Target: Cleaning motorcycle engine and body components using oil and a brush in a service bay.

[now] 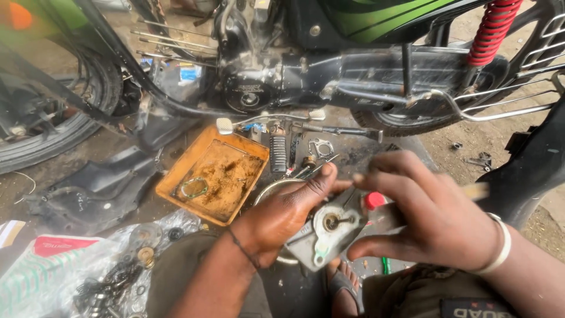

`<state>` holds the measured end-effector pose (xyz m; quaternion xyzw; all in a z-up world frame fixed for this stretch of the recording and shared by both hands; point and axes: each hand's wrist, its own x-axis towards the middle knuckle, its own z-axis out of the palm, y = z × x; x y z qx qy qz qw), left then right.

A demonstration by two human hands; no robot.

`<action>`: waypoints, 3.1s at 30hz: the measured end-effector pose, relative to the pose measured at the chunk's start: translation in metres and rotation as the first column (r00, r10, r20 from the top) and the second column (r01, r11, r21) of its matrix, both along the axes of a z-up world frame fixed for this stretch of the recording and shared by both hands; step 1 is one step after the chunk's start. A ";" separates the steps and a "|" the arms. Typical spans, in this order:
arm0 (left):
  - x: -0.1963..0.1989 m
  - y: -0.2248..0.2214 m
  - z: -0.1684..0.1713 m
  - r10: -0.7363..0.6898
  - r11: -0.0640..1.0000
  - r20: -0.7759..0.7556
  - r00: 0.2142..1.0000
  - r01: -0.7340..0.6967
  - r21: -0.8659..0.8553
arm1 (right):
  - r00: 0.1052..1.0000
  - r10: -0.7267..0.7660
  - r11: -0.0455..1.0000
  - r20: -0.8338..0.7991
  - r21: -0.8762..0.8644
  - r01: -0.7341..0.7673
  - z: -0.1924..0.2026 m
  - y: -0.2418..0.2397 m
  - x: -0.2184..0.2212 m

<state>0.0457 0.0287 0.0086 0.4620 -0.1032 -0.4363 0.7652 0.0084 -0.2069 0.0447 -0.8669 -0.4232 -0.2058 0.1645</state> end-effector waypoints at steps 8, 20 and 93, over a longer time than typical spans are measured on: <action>0.005 0.008 -0.026 -0.080 0.997 0.111 0.991 0.082 -0.015 | 0.959 0.018 0.989 -0.281 -0.139 -0.059 -0.004 0.003 0.016; -0.016 -0.033 -0.031 0.687 0.707 0.496 0.531 -0.646 -0.287 | 0.658 -0.148 0.901 -0.739 0.174 0.398 -0.006 0.037 0.011; -0.033 -0.021 -0.021 0.668 0.742 0.537 0.516 -0.519 -0.425 | 0.860 0.254 0.959 -0.442 0.230 -0.165 -0.018 -0.004 0.000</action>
